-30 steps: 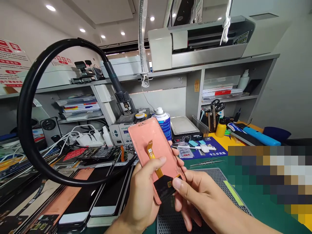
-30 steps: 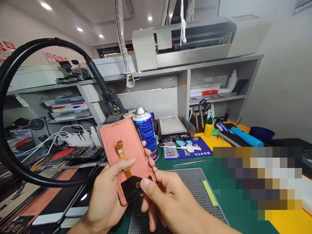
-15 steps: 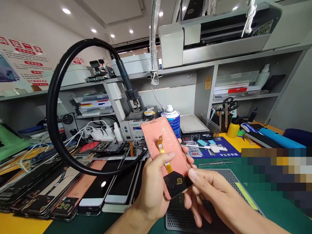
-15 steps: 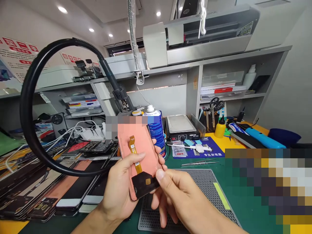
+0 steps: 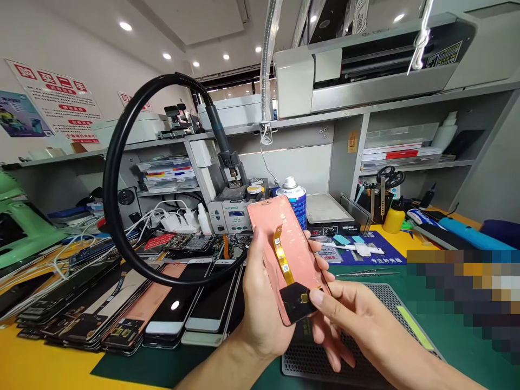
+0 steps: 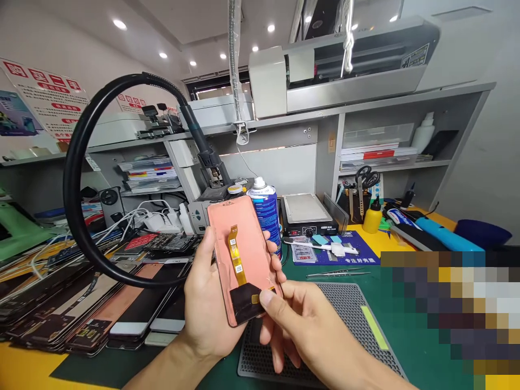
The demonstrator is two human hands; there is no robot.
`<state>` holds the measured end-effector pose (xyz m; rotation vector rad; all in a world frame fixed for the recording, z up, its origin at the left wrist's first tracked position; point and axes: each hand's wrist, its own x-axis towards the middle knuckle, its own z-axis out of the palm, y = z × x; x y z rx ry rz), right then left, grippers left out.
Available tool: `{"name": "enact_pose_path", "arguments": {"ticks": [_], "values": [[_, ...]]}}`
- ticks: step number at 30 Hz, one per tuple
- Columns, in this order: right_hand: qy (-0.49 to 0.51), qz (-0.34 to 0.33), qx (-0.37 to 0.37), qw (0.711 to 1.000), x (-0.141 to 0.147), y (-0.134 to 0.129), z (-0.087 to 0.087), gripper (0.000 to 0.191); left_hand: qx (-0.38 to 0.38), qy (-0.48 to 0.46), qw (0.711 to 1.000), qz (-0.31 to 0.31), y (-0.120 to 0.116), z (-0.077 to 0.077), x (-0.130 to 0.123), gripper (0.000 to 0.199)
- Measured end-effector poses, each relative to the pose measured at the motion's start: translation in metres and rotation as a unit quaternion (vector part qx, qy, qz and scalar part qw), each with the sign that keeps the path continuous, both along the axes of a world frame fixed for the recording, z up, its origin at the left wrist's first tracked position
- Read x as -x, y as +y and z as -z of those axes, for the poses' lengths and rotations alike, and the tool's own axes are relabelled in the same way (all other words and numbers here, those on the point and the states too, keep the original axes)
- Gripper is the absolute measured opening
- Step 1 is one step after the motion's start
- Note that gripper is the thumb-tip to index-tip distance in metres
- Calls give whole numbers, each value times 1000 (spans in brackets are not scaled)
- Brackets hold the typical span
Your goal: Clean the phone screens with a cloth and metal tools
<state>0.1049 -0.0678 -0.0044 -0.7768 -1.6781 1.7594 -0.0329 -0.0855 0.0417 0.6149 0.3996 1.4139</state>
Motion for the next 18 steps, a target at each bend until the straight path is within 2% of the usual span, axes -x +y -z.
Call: {"name": "enact_pose_path", "arguments": {"ticks": [5, 9, 11, 14, 18], "values": [[-14, 44, 6, 999, 10, 0, 9, 51, -6, -13, 1000, -7, 1, 2, 0, 71], [-18, 44, 4, 999, 10, 0, 7, 49, 13, -26, 998, 58, 4, 1, 7, 80], [-31, 35, 3, 999, 9, -1, 5, 49, 31, -19, 997, 71, 5, 1, 10, 83], [-50, 32, -3, 998, 9, -1, 4, 50, 49, -9, 997, 63, 5, 1, 10, 81], [-53, 32, -20, 998, 11, -3, 5, 49, 33, 12, 999, 31, 3, 1, 5, 78]]}}
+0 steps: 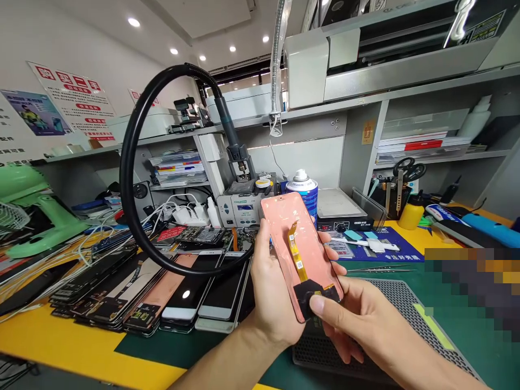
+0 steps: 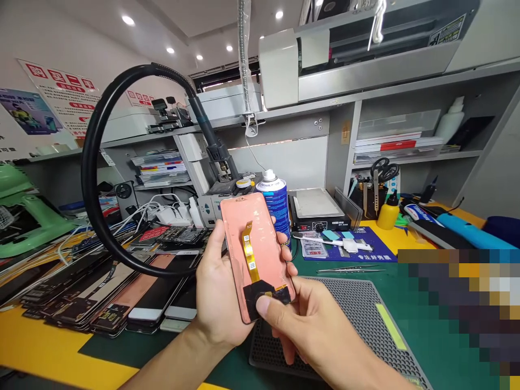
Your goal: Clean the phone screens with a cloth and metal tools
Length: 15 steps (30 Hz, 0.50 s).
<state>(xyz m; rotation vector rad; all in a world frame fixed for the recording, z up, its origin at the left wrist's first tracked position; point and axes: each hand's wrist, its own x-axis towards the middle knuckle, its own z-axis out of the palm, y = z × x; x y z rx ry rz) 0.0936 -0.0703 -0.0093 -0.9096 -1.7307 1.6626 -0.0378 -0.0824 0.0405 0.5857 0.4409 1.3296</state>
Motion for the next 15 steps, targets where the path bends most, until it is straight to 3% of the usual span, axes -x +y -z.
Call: {"name": "enact_pose_path", "arguments": {"ticks": [15], "values": [[19, -3, -14, 1000, 6, -1, -2, 50, 11, 8, 999, -39, -3, 4, -10, 74]]}}
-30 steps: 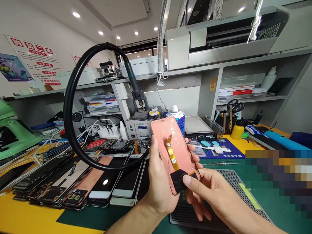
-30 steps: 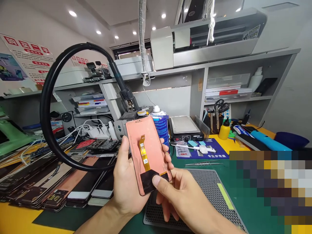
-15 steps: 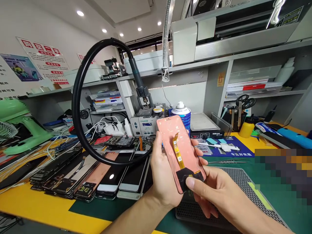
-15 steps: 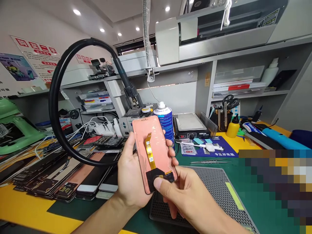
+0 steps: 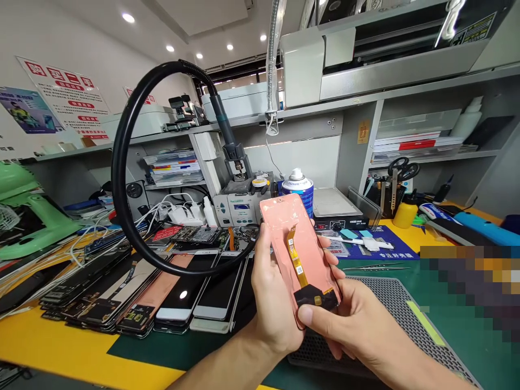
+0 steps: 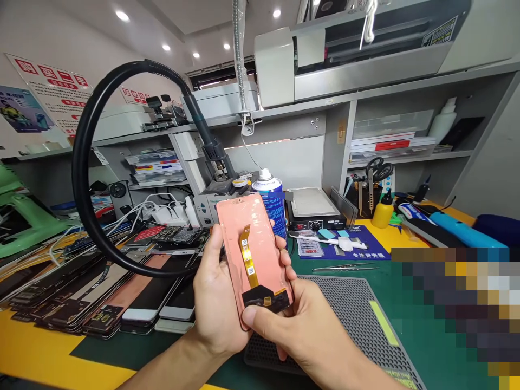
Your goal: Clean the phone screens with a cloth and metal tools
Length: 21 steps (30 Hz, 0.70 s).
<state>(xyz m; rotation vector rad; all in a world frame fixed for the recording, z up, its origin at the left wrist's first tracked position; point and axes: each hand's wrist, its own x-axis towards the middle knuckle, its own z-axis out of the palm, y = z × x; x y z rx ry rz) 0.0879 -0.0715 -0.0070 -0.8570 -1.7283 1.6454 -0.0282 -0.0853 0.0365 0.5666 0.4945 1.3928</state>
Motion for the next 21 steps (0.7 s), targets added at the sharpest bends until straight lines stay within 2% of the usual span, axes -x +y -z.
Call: {"name": "enact_pose_path", "arguments": {"ticks": [6, 14, 17, 21], "values": [[-15, -12, -7, 1000, -1, 2, 4, 52, -18, 11, 1000, 9, -1, 1, 0, 74], [-31, -19, -21, 999, -7, 2, -4, 60, -35, -4, 999, 28, -1, 1, 4, 70], [-24, -41, 5, 999, -11, 2, -5, 58, -41, -8, 997, 65, 1, 0, 8, 77], [9, -44, 67, 997, -14, 2, -6, 51, -42, -22, 995, 85, 7, -2, 14, 74]]}}
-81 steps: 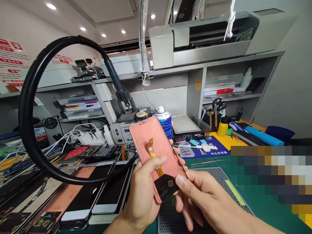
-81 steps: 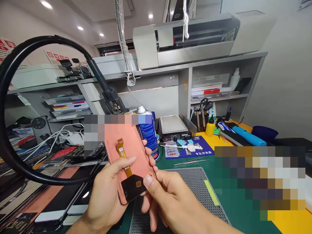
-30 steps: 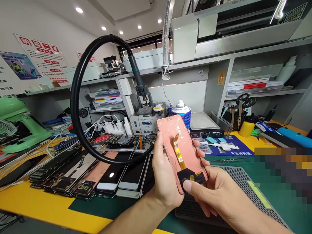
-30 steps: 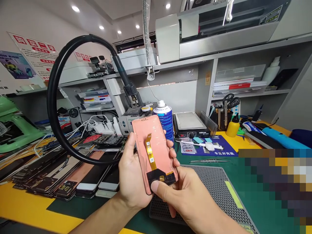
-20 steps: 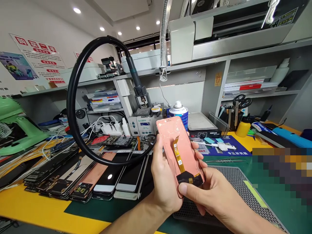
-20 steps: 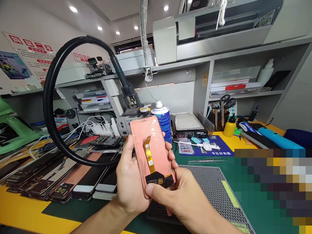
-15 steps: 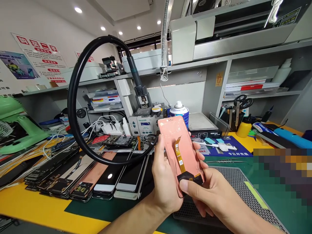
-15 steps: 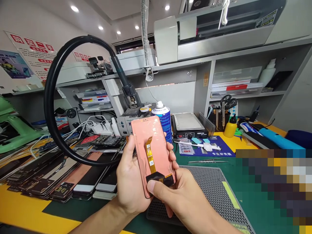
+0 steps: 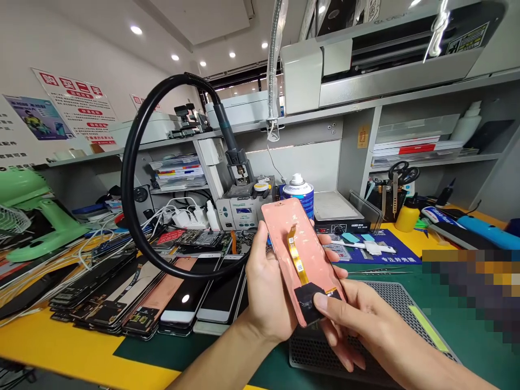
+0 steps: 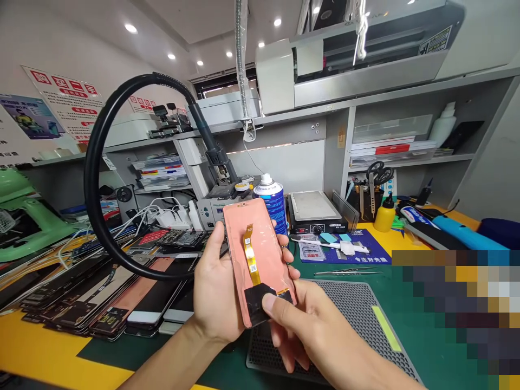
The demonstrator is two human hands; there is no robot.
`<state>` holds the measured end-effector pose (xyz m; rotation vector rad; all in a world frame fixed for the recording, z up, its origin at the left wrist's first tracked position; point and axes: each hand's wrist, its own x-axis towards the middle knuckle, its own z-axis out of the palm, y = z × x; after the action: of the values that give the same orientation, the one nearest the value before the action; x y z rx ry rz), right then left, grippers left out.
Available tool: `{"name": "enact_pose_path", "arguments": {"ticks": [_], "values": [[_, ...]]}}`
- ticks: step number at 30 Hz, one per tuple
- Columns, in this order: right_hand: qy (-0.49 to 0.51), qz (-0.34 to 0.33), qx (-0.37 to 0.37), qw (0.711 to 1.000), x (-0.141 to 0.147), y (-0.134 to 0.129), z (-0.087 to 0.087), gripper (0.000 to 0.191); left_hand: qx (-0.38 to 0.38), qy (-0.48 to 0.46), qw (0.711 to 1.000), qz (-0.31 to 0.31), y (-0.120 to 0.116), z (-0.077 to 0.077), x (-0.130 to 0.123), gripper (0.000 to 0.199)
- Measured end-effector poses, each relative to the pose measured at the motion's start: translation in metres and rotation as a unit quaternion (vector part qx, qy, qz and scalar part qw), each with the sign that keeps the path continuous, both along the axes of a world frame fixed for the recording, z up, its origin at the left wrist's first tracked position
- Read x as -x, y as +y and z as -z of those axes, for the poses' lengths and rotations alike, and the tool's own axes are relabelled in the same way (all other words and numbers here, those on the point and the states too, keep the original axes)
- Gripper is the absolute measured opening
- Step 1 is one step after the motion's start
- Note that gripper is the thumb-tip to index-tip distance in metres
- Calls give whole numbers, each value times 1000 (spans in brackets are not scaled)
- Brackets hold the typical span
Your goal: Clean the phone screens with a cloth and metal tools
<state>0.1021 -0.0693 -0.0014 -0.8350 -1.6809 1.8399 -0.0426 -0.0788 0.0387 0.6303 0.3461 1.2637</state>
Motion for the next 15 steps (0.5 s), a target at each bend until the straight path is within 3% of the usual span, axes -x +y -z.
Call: {"name": "enact_pose_path", "arguments": {"ticks": [8, 11, 15], "values": [[-34, -1, -46, 998, 2, -1, -2, 45, -12, -49, 998, 28, 6, 2, 7, 67], [19, 53, -79, 995, 8, -3, 0, 34, -24, -50, 998, 22, 4, 2, 8, 73], [0, 120, -160, 980, 11, -3, 10, 54, -39, -22, 998, -39, 2, 3, 4, 73]]}}
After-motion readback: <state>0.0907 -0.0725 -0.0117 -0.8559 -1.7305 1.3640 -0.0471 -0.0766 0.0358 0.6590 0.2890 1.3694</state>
